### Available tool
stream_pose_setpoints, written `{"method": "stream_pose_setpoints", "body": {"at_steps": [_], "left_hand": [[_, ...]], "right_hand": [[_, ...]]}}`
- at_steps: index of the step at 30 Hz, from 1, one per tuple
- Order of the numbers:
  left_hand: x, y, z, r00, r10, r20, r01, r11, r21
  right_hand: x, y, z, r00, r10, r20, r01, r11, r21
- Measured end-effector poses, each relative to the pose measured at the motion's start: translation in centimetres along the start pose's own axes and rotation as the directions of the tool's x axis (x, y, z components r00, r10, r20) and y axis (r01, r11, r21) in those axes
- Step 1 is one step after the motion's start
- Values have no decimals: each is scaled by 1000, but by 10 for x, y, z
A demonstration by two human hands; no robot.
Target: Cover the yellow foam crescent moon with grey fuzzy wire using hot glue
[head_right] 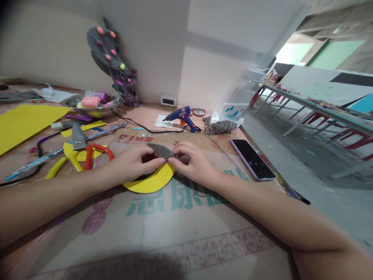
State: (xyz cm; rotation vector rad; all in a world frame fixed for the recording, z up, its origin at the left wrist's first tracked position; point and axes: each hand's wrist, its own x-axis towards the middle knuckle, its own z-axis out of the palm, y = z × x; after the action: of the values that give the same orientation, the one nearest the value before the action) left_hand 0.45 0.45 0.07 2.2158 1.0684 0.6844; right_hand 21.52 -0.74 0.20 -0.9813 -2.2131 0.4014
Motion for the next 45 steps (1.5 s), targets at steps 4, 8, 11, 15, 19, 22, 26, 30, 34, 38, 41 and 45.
{"method": "stream_pose_setpoints", "body": {"at_steps": [4, 8, 11, 15, 19, 22, 26, 30, 34, 38, 41, 45], "left_hand": [[1, -1, 1, 1000, -4, 7, 5, 1000, -8], [0, -1, 1, 1000, -17, 3, 17, 1000, 14], [0, 0, 0, 1000, -15, 1, 15, 999, 34], [0, -1, 0, 1000, 0, 5, 0, 999, 43], [0, -3, 1, 1000, 0, 16, 0, 1000, 25], [0, -3, 2, 1000, 0, 13, -1, 1000, 14], [0, -2, 2, 1000, -1, 12, 1, 1000, 3], [0, -2, 1, 1000, -20, 18, 20, 1000, -2], [0, -2, 0, 999, -27, 32, 27, 1000, -6], [0, -2, 1, 999, -28, 32, 28, 1000, -5], [0, -2, 1, 999, -28, 37, 29, 1000, -3], [0, -1, 1, 999, -38, 38, 38, 999, -4]], "right_hand": [[-1, 1, -1, 1000, -21, 8, 21, 1000, -3], [-1, 3, -1, 1000, -21, -10, 21, 1000, 9], [-1, 5, -1, 1000, -13, -9, 13, 1000, 19], [-1, 6, 0, 1000, -14, -8, 14, 1000, -2], [-1, 4, 1, 999, -33, -3, 33, 999, -24], [-1, 3, 1, 999, -41, 5, 41, 999, -33], [-1, 3, 1, 998, -60, 3, 61, 998, -35], [-1, 4, 1, 998, -67, 8, 67, 996, -54], [-1, 4, 0, 998, -67, 12, 68, 997, -48], [-2, 4, 0, 997, -76, 3, 76, 996, -42], [-2, 4, -1, 997, -77, 5, 77, 997, -29], [-1, 3, -2, 999, -48, 0, 48, 999, 10]]}}
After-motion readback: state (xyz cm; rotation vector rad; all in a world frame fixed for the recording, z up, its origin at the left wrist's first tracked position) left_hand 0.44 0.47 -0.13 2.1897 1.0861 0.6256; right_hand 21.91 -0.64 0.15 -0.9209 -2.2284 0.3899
